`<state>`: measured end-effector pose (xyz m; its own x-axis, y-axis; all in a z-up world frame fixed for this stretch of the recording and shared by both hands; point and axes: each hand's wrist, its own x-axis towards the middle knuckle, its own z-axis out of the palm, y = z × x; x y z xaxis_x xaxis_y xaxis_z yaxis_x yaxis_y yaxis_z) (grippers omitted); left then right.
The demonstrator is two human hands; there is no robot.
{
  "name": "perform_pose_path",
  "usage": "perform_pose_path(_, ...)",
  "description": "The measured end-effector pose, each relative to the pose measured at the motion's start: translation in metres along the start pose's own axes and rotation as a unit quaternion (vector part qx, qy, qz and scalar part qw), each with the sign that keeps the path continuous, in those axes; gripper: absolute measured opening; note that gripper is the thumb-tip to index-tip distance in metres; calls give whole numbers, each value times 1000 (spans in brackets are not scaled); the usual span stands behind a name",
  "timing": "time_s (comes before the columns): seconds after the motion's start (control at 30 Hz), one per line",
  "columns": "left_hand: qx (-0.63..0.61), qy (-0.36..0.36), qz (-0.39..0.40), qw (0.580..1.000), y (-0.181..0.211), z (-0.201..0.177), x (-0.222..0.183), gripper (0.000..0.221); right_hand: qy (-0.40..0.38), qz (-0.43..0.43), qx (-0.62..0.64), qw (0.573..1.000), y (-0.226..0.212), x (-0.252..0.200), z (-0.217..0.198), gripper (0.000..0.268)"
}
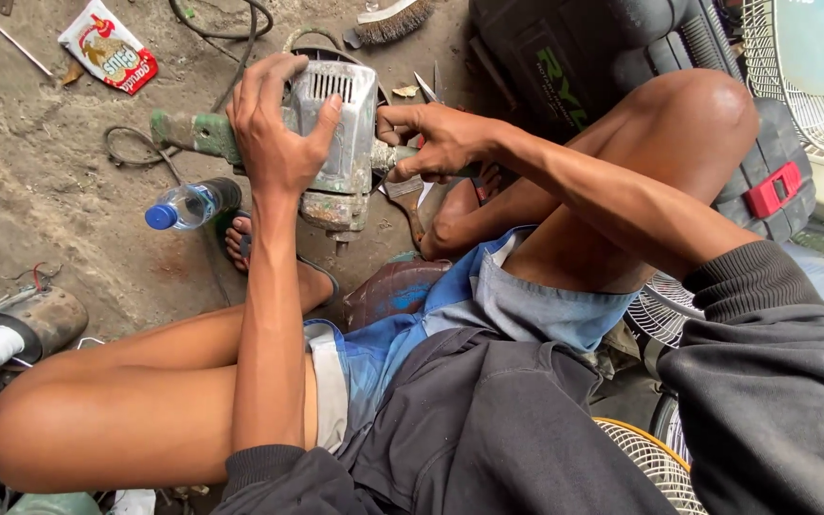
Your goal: A person is sitting on the floor disassembling a large power tool, likely a rotary hammer, using a screwdriver and pliers to remove components.
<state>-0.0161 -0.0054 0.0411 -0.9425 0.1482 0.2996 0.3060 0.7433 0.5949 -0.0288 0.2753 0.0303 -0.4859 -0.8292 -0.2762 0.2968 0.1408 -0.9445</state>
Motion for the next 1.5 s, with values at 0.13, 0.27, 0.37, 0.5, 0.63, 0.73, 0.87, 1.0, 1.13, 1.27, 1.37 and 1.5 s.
perform_pose_path(0.13,8,-1,26,1000,-3,-1,5,46,51,17,-20,998,-6,0,11,51)
perform_pose_path(0.27,7,-9,40,999,-5,1,4,43,86,65,5,994,-10,-7,26,48)
perform_pose_path(0.37,15,-9,48,999,-9,3,5,40,109,38,11,993,-5,-9,33,51)
perform_pose_path(0.5,20,-13,52,998,-7,-1,3,39,119,127,-27,984,-5,-4,25,55)
perform_pose_path(0.63,11,-20,50,998,-9,3,5,39,102,206,-48,972,-8,-3,9,34)
perform_pose_path(0.73,3,-22,44,999,-14,6,4,38,106,191,1,976,8,2,2,33)
perform_pose_path(0.87,-9,-24,43,999,-13,4,5,37,78,267,110,954,12,5,-9,19)
perform_pose_path(1.0,-18,-20,49,998,-12,7,6,38,60,311,172,933,39,9,-14,24)
perform_pose_path(1.13,-3,-33,69,997,-9,8,6,34,54,338,103,934,39,15,-13,30)
perform_pose_path(1.27,-9,-58,90,994,-6,7,10,34,40,283,136,949,74,19,-12,26)
perform_pose_path(1.37,-5,-64,106,992,5,1,15,36,60,295,159,940,48,15,0,18)
perform_pose_path(1.5,29,-68,135,988,5,3,16,37,74,292,120,946,14,14,13,15)
